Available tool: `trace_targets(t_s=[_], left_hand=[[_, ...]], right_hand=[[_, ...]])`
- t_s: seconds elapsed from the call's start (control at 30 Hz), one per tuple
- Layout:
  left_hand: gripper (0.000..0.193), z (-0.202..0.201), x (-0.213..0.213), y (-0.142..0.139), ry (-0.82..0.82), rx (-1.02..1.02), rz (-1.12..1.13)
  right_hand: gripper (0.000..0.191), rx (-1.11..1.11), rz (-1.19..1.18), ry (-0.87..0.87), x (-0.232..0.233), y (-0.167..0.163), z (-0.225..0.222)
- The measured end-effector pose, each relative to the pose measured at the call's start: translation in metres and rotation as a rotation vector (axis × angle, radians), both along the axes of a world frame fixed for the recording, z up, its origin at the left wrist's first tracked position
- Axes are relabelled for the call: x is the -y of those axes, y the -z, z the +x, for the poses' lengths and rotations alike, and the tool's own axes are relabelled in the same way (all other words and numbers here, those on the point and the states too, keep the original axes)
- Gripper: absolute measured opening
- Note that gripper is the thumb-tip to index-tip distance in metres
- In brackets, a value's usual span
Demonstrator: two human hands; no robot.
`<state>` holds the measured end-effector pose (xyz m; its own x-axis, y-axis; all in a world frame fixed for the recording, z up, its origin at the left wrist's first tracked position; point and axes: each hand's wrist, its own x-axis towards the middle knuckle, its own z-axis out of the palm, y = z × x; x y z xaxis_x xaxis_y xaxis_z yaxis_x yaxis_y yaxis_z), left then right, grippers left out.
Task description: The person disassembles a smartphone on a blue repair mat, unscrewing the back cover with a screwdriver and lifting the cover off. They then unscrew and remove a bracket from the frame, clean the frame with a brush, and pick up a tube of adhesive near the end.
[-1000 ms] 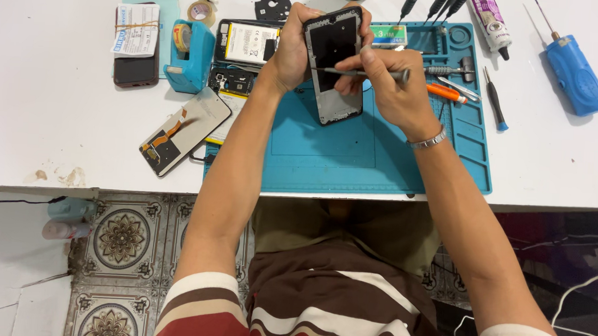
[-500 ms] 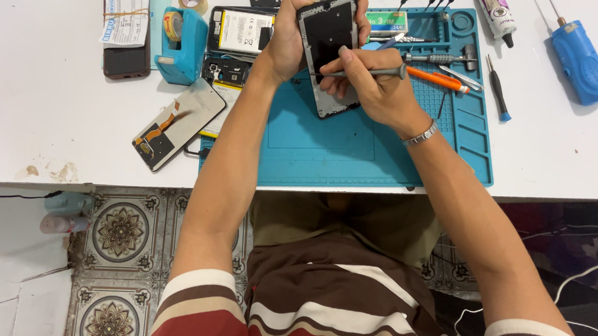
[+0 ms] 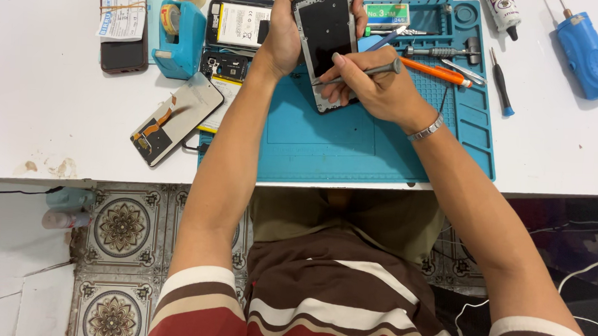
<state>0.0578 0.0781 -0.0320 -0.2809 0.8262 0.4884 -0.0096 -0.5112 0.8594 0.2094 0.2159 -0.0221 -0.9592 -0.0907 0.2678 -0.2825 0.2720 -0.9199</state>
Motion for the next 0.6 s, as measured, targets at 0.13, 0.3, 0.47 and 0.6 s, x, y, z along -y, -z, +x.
trace_targets(t_s=[0.13,0.3,0.47,0.6], left_hand=[[0.067,-0.0002,-0.0008,0.0003,-0.02,-0.002,0.022],[0.068,0.0005,-0.0024,0.0029,-0.015,0.014,0.032],[0.069,0.0015,-0.0035,0.0034,-0.016,0.043,0.027],[0.071,0.0011,-0.0025,0.0015,-0.018,0.013,0.011]], right_hand=[[0.039,-0.006,0.045,-0.009,-0.0005,0.0006,0.0],[0.039,0.037,0.074,-0.018,-0.0012,0.0024,0.0003],[0.039,-0.003,0.126,-0.033,-0.0014,0.0012,-0.0001],[0.041,0.023,0.214,-0.067,0.0028,0.0017,0.0001]])
